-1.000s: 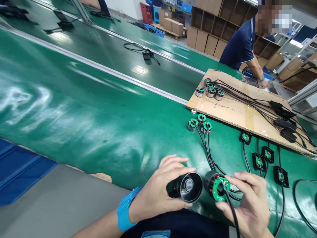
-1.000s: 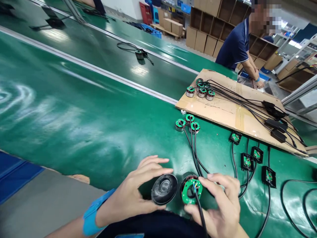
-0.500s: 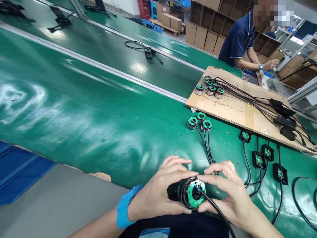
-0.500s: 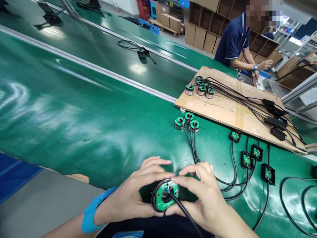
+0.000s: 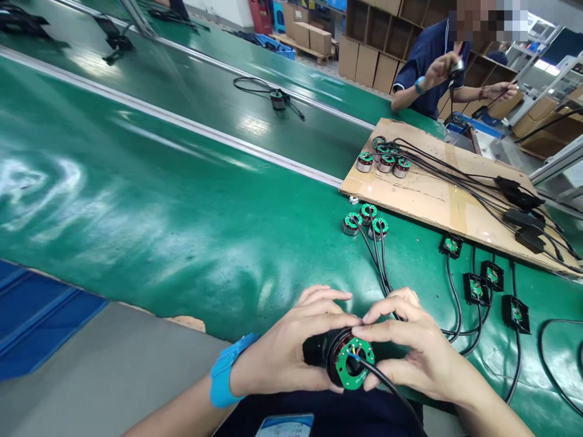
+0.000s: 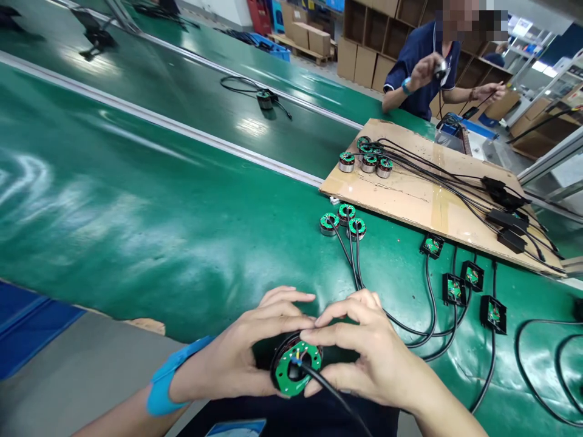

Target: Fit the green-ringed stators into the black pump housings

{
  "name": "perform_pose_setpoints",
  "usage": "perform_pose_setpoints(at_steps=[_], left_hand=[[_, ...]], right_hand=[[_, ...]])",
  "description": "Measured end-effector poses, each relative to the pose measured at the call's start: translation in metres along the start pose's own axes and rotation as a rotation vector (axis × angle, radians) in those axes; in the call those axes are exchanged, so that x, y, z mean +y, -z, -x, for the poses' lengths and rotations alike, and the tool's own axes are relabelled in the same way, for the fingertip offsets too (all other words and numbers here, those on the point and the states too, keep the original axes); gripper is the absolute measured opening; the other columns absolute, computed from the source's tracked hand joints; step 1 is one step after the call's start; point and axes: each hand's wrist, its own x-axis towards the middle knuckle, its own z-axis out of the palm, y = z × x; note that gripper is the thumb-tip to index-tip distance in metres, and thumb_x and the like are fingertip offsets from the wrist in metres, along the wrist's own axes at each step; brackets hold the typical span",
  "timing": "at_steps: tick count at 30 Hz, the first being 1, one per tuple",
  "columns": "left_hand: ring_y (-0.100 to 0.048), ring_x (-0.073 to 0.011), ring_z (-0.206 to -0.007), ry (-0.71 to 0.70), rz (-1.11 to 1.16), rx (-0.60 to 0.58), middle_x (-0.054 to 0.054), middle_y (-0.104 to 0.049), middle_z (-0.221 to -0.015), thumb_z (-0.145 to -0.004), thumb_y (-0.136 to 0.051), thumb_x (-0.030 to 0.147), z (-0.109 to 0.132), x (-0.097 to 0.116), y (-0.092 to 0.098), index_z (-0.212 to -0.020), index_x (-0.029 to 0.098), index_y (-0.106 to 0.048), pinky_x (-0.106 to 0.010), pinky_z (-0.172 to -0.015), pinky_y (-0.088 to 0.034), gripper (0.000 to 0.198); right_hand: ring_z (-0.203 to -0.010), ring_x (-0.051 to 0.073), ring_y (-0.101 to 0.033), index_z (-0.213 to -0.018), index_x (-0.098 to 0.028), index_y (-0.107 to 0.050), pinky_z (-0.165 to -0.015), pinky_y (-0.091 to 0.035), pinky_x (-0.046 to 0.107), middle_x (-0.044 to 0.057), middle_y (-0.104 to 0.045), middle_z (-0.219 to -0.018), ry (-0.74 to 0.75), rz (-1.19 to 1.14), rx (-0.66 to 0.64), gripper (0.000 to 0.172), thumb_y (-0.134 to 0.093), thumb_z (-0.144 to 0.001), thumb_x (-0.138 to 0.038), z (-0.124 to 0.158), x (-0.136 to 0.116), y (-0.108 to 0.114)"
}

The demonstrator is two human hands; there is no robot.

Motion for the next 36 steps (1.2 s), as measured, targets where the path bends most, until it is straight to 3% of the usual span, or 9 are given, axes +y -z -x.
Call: perform_pose_setpoints(at_steps=[5, 9, 12, 17, 22, 28, 32, 36], left_hand=[[-0.058, -0.0329, -0.129, -0.019, 0.001, -0.008, -0.006, -0.074, -0.111, -0.070, -0.092, 0.048, -0.002, -0.004, 0.003, -0.138, 0.032, -0.063, -0.049, -0.117, -0.035, 0.075], [-0.058, -0.0334, -0.129, -0.019, -0.018, 0.034, -0.006, -0.073, -0.113, -0.073, -0.090, 0.049, 0.001, -0.006, 0.001, -0.139, 0.032, -0.061, -0.049, -0.116, -0.037, 0.074], [-0.058, -0.0326, -0.130, -0.023, -0.034, 0.063, -0.004, -0.073, -0.112, -0.073, -0.091, 0.045, 0.003, -0.007, 0.000, -0.138, 0.033, -0.060, -0.046, -0.114, -0.038, 0.072], [-0.058, -0.0308, -0.130, -0.073, -0.050, 0.045, -0.003, -0.072, -0.110, -0.078, -0.088, 0.036, 0.006, -0.007, 0.000, -0.137, 0.033, -0.057, -0.044, -0.115, -0.036, 0.066], [-0.056, -0.0296, -0.132, -0.079, -0.110, 0.050, -0.002, -0.072, -0.115, -0.080, -0.085, 0.035, 0.008, -0.006, -0.003, -0.135, 0.032, -0.057, -0.042, -0.114, -0.036, 0.062], [-0.058, -0.0280, -0.128, -0.058, -0.163, 0.115, -0.004, -0.070, -0.124, -0.084, -0.081, 0.045, 0.007, -0.002, -0.008, -0.136, 0.030, -0.055, -0.040, -0.111, -0.039, 0.061], [-0.058, -0.0271, -0.126, -0.049, -0.165, 0.127, -0.003, -0.069, -0.125, -0.085, -0.079, 0.047, 0.006, -0.002, -0.008, -0.135, 0.030, -0.056, -0.039, -0.110, -0.040, 0.057], [-0.056, -0.0253, -0.128, -0.057, -0.142, 0.125, -0.003, -0.069, -0.124, -0.091, -0.071, 0.047, 0.006, 0.000, -0.008, -0.136, 0.030, -0.056, -0.037, -0.111, -0.037, 0.050]], right_hand=[[-0.105, 0.019, -0.061, -0.132, -0.035, -0.067, -0.093, -0.049, 0.037, 0.003, -0.066, -0.117, -0.089, -0.080, -0.016, 0.045, -0.078, -0.089, -0.045, -0.001, 0.000, 0.000], [-0.098, 0.019, -0.061, -0.128, -0.028, -0.066, -0.087, -0.046, 0.037, 0.005, -0.067, -0.110, -0.059, 0.002, 0.157, 0.031, -0.064, -0.101, -0.042, 0.006, -0.008, -0.015], [-0.096, 0.018, -0.061, -0.125, -0.022, -0.064, -0.086, -0.044, 0.036, 0.006, -0.067, -0.107, -0.018, 0.083, 0.278, 0.030, -0.059, -0.104, -0.042, 0.010, -0.013, -0.025], [-0.110, 0.018, -0.063, -0.140, -0.020, -0.054, -0.093, -0.047, 0.034, 0.008, -0.064, -0.121, 0.015, -0.002, 0.241, 0.061, -0.068, -0.094, -0.058, 0.002, -0.014, -0.023], [-0.108, 0.015, -0.064, -0.124, -0.022, -0.063, -0.095, -0.047, 0.030, 0.005, -0.066, -0.116, 0.048, -0.089, 0.263, 0.043, -0.075, -0.092, -0.049, -0.007, -0.011, -0.028], [-0.096, 0.017, -0.066, -0.113, -0.018, -0.058, -0.087, -0.049, 0.031, 0.006, -0.069, -0.106, 0.084, -0.097, 0.483, 0.052, -0.083, -0.082, -0.052, -0.004, -0.004, -0.052], [-0.104, 0.020, -0.065, -0.116, -0.021, -0.058, -0.091, -0.048, 0.035, 0.008, -0.066, -0.115, 0.013, -0.177, 0.400, 0.057, -0.085, -0.078, -0.054, -0.003, -0.005, -0.051], [-0.129, 0.022, -0.054, -0.125, -0.026, -0.055, -0.108, -0.043, 0.041, 0.008, -0.058, -0.131, -0.162, -0.481, 0.255, 0.055, -0.084, -0.081, -0.041, -0.003, -0.010, -0.049]])
